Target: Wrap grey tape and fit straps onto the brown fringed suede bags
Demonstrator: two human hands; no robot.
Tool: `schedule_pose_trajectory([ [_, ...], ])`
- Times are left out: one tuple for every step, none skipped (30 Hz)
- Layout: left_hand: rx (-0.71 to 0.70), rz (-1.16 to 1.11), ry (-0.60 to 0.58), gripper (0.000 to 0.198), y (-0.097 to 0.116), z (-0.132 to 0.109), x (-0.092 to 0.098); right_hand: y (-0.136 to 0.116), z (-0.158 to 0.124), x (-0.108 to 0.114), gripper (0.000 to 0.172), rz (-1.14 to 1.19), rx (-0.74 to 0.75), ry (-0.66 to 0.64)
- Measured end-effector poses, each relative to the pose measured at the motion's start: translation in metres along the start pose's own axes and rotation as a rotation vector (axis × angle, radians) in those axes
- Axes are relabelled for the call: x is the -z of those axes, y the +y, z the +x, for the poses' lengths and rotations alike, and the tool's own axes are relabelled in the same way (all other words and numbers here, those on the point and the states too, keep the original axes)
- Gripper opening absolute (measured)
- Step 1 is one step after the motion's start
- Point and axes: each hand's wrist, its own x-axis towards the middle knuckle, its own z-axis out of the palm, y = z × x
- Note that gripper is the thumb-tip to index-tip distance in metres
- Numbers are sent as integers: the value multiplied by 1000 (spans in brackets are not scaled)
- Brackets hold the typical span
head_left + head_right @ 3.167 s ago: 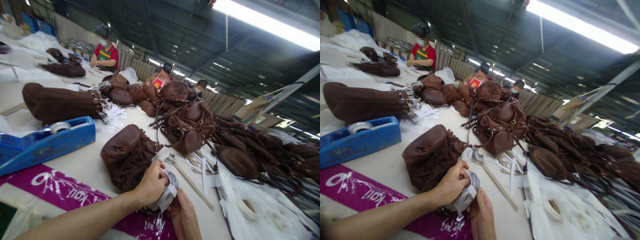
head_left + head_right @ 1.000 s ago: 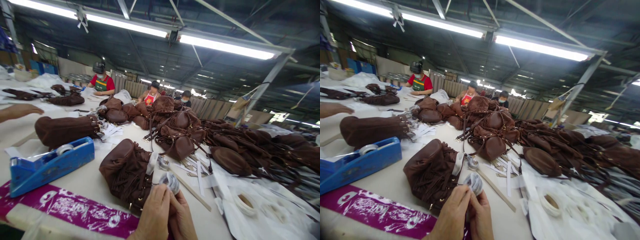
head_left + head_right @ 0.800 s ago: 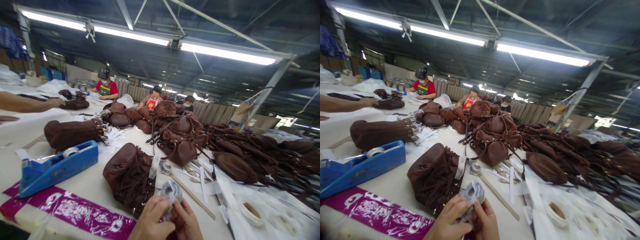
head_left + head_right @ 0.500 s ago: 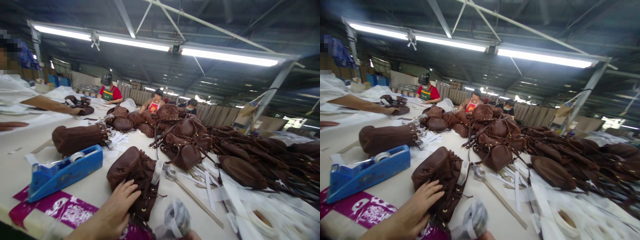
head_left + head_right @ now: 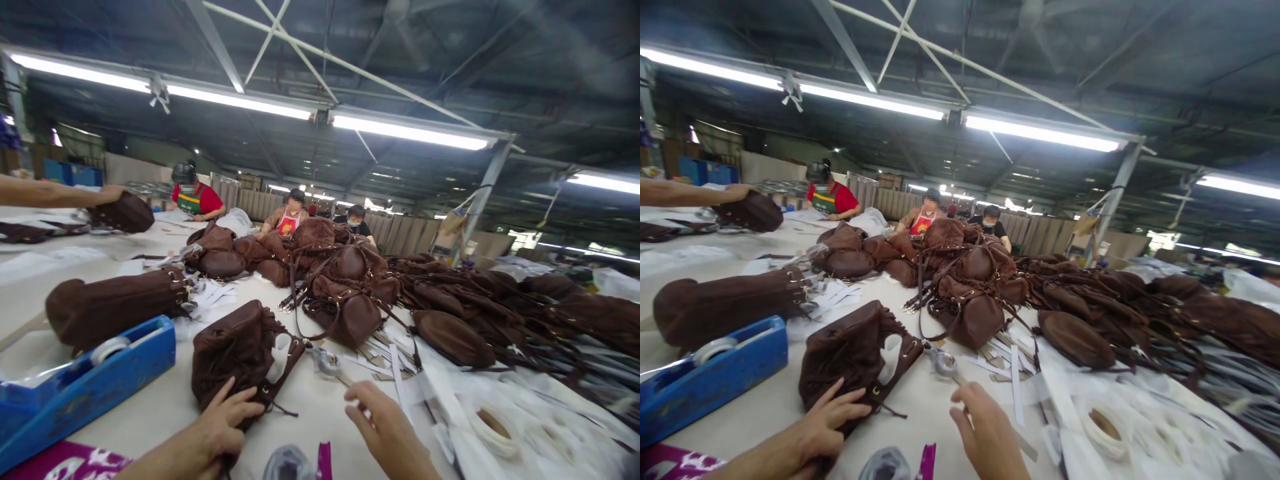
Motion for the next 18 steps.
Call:
schedule_pose_trajectory([
  [22, 13, -12, 37, -8, 0, 7, 1, 17, -3, 18, -92, 34, 14],
  [50, 34, -12, 35, -17, 2, 11, 2, 33, -8, 24, -195, 50, 35],
  [83, 59, -7, 30, -26, 4, 14, 3, 47, -15, 29, -294, 55, 49],
  [124, 89, -1, 24, -35, 7, 15, 5, 58, -23, 32, -385, 57, 41],
  [170, 117, 0, 20, -42, 9, 16, 7, 67, -31, 30, -461, 53, 25],
  [218, 139, -2, 19, -49, 9, 16, 10, 74, -38, 26, -517, 51, -4],
  [267, 153, -1, 21, -55, 9, 16, 12, 79, -44, 22, -551, 53, -38],
  [310, 158, 12, 26, -60, 8, 18, 14, 82, -48, 18, -566, 55, -64],
  [342, 154, 28, 32, -65, 7, 19, 16, 84, -50, 17, -572, 56, -84],
  [363, 142, 43, 37, -69, 6, 22, 18, 84, -50, 17, -583, 61, -102],
  [376, 129, 53, 41, -73, 5, 26, 19, 84, -49, 17, -594, 67, -118],
  [388, 121, 58, 43, -76, 5, 31, 19, 83, -46, 17, -604, 75, -132],
  [405, 122, 50, 43, -79, 6, 37, 19, 82, -44, 16, -613, 83, -143],
  [430, 132, 34, 42, -80, 9, 43, 19, 81, -41, 15, -622, 88, -153],
  [460, 148, 21, 39, -81, 13, 50, 18, 80, -38, 15, -631, 94, -163],
  [492, 169, 15, 36, -80, 18, 56, 16, 78, -36, 14, -636, 102, -177],
  [520, 190, 19, 34, -77, 25, 60, 15, 77, -34, 12, -636, 108, -189],
  [544, 212, 34, 32, -73, 33, 61, 13, 76, -33, 11, -630, 115, -191],
])
